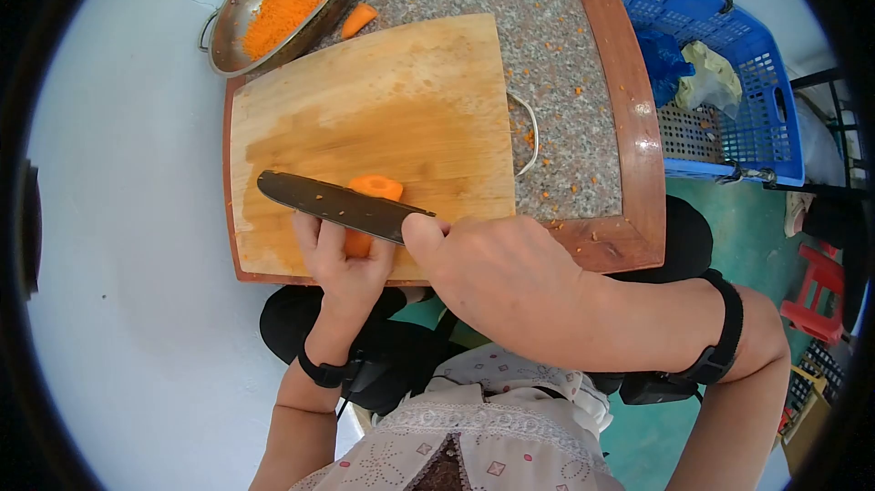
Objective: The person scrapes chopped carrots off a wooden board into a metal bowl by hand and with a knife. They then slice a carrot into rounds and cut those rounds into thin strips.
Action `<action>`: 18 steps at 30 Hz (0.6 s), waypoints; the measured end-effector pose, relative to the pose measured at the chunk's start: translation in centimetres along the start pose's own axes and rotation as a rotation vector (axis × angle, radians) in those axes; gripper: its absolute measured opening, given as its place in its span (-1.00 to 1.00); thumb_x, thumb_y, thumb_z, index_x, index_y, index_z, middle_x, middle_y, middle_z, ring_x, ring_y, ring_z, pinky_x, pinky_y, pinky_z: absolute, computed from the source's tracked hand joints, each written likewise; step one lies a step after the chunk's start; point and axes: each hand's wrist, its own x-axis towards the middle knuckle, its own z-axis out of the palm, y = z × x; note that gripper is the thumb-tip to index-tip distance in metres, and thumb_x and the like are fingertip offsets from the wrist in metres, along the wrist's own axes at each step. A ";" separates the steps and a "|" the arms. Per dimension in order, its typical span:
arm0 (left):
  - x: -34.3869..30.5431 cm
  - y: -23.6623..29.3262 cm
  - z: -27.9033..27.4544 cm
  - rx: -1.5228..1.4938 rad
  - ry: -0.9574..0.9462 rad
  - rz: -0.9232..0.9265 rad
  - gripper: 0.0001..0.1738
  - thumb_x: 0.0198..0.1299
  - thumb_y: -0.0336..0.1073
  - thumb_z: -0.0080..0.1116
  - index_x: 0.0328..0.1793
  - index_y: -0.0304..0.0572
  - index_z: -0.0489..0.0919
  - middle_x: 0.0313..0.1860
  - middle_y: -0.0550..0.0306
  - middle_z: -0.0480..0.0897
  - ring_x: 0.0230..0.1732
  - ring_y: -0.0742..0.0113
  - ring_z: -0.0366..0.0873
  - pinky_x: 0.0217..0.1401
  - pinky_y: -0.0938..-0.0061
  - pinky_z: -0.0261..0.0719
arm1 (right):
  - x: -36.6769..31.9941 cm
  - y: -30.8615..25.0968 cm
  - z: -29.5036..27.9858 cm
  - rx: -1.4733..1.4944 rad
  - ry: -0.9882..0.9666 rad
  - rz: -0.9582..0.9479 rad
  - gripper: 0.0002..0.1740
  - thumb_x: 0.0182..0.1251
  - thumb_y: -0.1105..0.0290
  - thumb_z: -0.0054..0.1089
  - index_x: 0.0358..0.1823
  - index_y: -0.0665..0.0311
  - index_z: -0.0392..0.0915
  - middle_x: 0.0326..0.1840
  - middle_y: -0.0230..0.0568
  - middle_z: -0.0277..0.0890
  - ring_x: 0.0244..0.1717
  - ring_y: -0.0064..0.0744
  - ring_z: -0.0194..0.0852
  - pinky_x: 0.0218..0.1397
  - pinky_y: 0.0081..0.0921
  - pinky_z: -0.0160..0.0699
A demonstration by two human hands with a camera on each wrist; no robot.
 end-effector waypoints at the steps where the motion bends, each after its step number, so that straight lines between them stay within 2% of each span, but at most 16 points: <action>1: 0.0 0.0 0.0 0.008 -0.002 -0.001 -0.59 -0.27 -0.50 0.31 -0.14 -0.20 0.65 -0.20 -0.03 0.45 -0.22 0.03 0.36 -0.19 0.29 0.39 | 0.2 0.0 -0.1 0.023 0.010 0.002 -0.76 0.09 0.53 0.13 -0.32 0.35 0.22 -0.68 -0.11 0.46 -0.61 -0.22 0.59 -0.60 -0.43 0.52; 18: -0.2 0.1 -0.1 0.039 0.011 -0.003 -0.63 -0.25 -0.49 0.30 -0.18 -0.22 0.62 -0.22 -0.01 0.44 -0.22 0.02 0.35 -0.19 0.27 0.38 | 2.3 -0.2 0.9 0.034 0.010 0.037 -0.76 0.12 0.50 0.15 -0.27 0.39 0.28 -0.65 -0.12 0.50 -0.58 -0.17 0.62 -0.56 -0.40 0.56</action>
